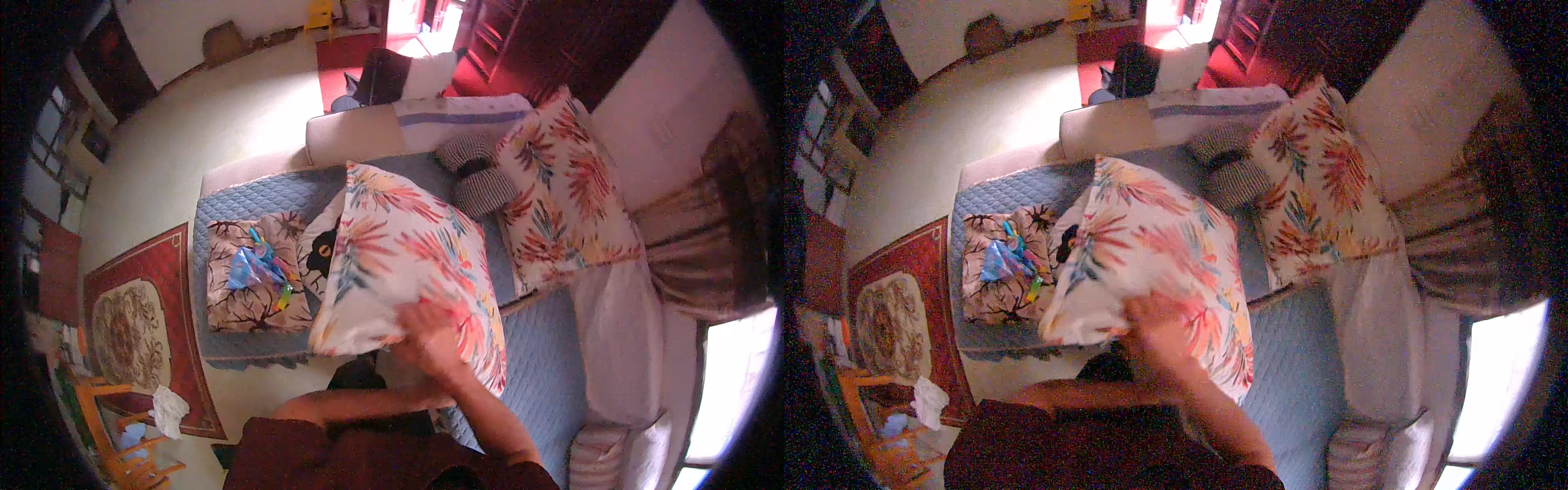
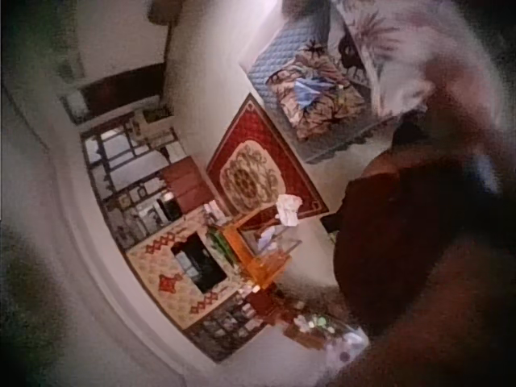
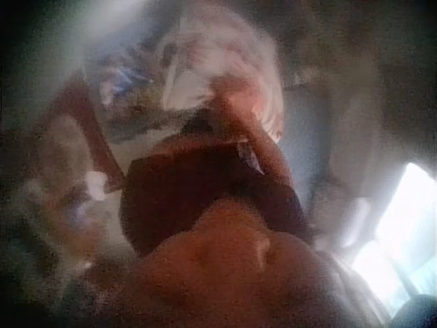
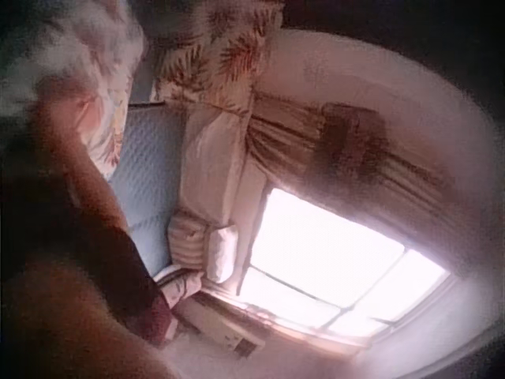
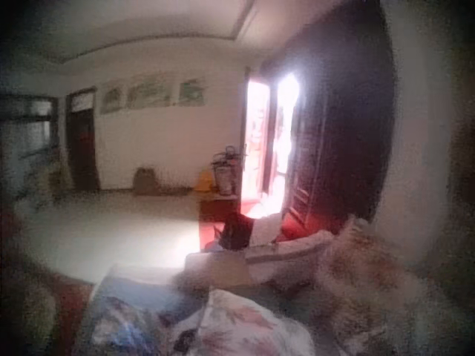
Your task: The person arranges pillows, folds a white blanket, and then spreads a large white patterned throw over the pillows and back of the sofa.
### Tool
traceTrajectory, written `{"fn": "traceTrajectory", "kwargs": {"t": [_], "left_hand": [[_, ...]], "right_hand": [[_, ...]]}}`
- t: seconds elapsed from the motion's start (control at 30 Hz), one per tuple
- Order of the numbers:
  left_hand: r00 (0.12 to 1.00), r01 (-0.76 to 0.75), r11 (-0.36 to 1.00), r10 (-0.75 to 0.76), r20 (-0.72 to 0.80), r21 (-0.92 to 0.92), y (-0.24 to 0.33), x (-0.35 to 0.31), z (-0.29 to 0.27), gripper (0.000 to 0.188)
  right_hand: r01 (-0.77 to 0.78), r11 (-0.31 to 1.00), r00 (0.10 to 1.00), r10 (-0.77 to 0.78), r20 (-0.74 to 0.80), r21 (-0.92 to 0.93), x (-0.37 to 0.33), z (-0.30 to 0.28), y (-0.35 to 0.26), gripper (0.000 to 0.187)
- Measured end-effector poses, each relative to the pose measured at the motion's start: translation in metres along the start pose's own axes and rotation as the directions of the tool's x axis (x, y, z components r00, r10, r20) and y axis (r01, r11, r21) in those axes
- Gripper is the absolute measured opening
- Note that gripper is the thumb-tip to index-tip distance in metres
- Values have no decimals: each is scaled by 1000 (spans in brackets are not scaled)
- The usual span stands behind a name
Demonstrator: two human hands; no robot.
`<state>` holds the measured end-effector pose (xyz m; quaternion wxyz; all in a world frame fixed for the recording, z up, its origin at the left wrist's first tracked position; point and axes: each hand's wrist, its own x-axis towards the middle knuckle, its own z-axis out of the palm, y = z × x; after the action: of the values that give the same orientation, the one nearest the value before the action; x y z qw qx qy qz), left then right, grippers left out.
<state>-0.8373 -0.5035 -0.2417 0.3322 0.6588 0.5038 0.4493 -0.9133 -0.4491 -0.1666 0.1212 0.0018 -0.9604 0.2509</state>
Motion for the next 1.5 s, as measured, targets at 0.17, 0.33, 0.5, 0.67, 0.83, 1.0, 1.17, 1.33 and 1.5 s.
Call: {"fn": "traceTrajectory", "kwargs": {"t": [0.17, 0.33, 0.5, 0.67, 0.83, 1.0, 1.17, 1.33, 1.5], "left_hand": [[998, -34, 992, 40, 44, -120, 52, 50, 73, 25], [978, -130, 954, 169, 124, -272, 111, 70, 130, 27], [881, -424, 897, 441, 173, -126, 72, 41, 98, 27], [968, 90, 860, 43, -247, 502, 9, 36, -30, 40], [883, 452, 327, -33, -468, 830, -40, 23, -77, 48], [112, 990, 138, -691, -714, 22, -59, 17, -123, 51], [102, 549, 288, -955, -279, -784, -67, 16, -103, 50], [650, 736, 628, -760, 5, -255, -42, 28, -118, 38], [371, -162, 940, -224, 901, 301, -15, 24, -65, 23]], "right_hand": [[-110, 993, 967, 118, -225, 47, -60, -126, -4, 48], [-444, 775, 668, 621, -411, 450, -207, -219, 7, 37], [-228, 500, 134, 866, -482, 835, -441, -116, 116, 42], [-344, 475, 75, 874, -481, 810, -608, -29, 144, 50], [-185, 379, -272, 867, -418, 907, -681, -31, 134, 57], [30, 513, -349, 810, -472, 858, -594, -23, 123, 54], [-60, 510, -435, 760, -482, 858, -536, -82, 129, 51], [-228, 524, -379, 728, -571, 820, -485, -204, 143, 49], [-343, 462, -308, 768, -562, 818, -438, -318, 154, 48]]}}
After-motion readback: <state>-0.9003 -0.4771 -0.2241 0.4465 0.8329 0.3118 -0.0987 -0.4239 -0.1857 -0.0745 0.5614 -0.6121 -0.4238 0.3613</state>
